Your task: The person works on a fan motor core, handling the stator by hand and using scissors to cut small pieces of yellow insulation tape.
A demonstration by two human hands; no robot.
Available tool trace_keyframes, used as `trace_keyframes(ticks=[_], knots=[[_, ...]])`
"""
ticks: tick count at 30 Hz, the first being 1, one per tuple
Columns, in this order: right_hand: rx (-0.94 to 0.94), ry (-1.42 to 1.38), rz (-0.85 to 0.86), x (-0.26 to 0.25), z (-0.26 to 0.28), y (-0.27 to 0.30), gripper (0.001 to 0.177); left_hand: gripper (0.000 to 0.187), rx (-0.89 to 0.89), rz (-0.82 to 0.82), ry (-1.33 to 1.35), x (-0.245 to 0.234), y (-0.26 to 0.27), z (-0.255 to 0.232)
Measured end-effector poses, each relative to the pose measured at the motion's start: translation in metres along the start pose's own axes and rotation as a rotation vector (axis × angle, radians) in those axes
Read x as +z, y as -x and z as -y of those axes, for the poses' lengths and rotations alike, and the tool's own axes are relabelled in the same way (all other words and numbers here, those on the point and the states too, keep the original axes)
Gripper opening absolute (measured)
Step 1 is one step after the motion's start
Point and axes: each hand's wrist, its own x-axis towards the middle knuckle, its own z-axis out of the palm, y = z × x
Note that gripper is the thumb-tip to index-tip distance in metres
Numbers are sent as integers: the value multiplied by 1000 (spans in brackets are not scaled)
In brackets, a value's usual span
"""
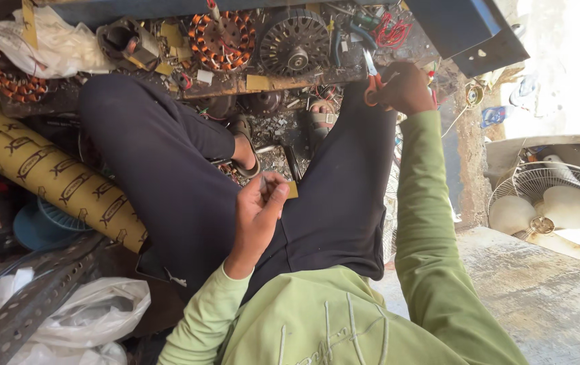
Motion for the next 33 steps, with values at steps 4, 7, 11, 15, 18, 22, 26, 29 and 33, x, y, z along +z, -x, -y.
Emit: trace_keyframes(ticks=[4, 7, 11, 15, 18, 22, 26, 29, 33], knots=[[-582, -238, -120, 8, 38, 83, 15, 4, 326, -44, -490, 10, 3, -27], [-113, -799, 404, 23, 73, 187, 20, 10, 698, -28, -777, 15, 5, -39], [171, -1280, 526, 39, 95, 234, 25, 15, 989, 62, -1003, 13, 9, -43], [37, -1317, 461, 46, 97, 242, 30, 19, 950, 59, -945, 20, 17, -37], [-62, -1089, 290, 43, 99, 244, 32, 18, 560, 31, -596, 22, 20, -33], [-229, -1027, 343, 36, 99, 249, 13, 10, 324, 157, -448, 17, 20, -33], [-238, -1038, 290, 41, 106, 250, 13, 5, 312, 174, -412, 19, 23, -35], [-280, -1103, 342, 42, 111, 246, 14, 5, 461, 125, -573, 17, 23, -27], [-364, -1020, 401, 25, 124, 233, 23, 8, 160, 168, -286, 9, 16, -18]])
